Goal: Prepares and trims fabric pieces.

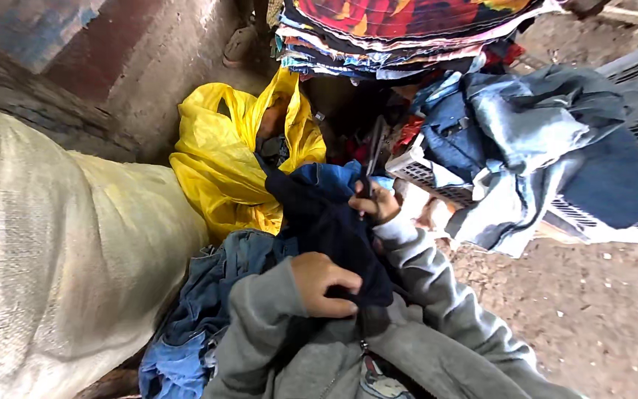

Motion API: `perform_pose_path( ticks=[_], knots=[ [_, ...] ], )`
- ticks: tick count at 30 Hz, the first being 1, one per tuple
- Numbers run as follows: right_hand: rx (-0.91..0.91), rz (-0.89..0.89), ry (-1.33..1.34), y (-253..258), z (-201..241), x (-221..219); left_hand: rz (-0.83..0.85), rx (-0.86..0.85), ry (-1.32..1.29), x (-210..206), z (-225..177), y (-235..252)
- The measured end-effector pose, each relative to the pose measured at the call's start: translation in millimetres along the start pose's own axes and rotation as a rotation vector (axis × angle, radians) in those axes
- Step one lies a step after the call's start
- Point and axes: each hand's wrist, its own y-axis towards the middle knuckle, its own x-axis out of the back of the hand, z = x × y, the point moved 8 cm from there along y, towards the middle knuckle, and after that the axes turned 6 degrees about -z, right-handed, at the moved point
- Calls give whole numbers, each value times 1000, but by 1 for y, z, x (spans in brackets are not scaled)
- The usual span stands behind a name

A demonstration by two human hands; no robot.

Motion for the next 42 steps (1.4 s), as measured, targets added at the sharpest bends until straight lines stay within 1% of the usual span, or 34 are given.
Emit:
perform_pose_path(
  ticks=[1, 2, 4, 6, 7, 8, 9, 10, 11, 12, 13, 14, 15, 16, 20, 22, 23, 24, 26, 27, 28, 29, 32, 33, 35, 36, 38, 40, 42],
  knots=[
    [38, -22, 58, 2, 8, 8, -98, -33, 13, 14, 1, -15],
    [68, -27, 104, 3, 15, 14, -181, -32, 33, 27, 4, -29],
    [108, -1, 144, 1, 29, 18, -322, 69, 67, 51, 11, -54],
    [138, 34, 173, -4, 42, 15, -502, 159, 125, 75, 12, -65],
    [159, 48, 185, -7, 49, 11, -596, 142, 169, 87, 10, -63],
    [184, 65, 196, -10, 54, 8, -661, 67, 209, 95, 4, -55],
    [208, 82, 201, -12, 59, 4, -672, -40, 220, 97, -4, -41],
    [227, 93, 208, -13, 64, 1, -638, -136, 199, 92, -11, -23],
    [245, 100, 214, -14, 68, -2, -557, -197, 157, 82, -13, -4],
    [261, 105, 221, -15, 72, -3, -439, -197, 128, 68, -9, 13],
    [273, 103, 231, -15, 76, -2, -313, -123, 142, 54, 0, 24],
    [280, 96, 243, -15, 78, 1, -202, 9, 177, 44, 11, 29],
    [288, 81, 254, -15, 80, 6, -118, 152, 196, 38, 23, 28],
    [299, 63, 262, -14, 81, 12, -90, 249, 209, 37, 32, 22],
    [311, 6, 289, -16, 78, 25, -179, 391, 230, 53, 48, -13],
    [274, 18, 313, -16, 72, 22, -174, 547, 252, 59, 61, -26],
    [270, 35, 314, -15, 72, 20, -207, 573, 261, 60, 65, -29],
    [273, 52, 315, -14, 75, 18, -298, 509, 290, 61, 63, -29],
    [288, 80, 319, -15, 81, 15, -553, 226, 387, 63, 47, -21],
    [296, 91, 311, -17, 83, 13, -609, 116, 423, 61, 37, -14],
    [303, 93, 310, -17, 86, 10, -604, 55, 441, 58, 29, -5],
    [311, 92, 311, -17, 88, 8, -545, 32, 443, 54, 24, 5],
    [315, 89, 313, -15, 88, 11, -300, 70, 413, 48, 25, 21],
    [314, 79, 316, -14, 87, 17, -275, 84, 405, 56, 29, 16],
    [320, 27, 333, -13, 86, 37, -364, 68, 480, 91, 41, -15],
    [320, -11, 348, -14, 84, 50, -407, 114, 519, 112, 53, -39],
    [322, -93, 355, -13, 79, 73, -470, 325, 486, 141, 73, -89],
    [302, -210, 234, -12, 70, 86, -472, 548, 374, 139, 82, -114],
    [213, -318, -56, -10, 57, 93, -362, 680, 271, 117, 86, -109]
  ],
)
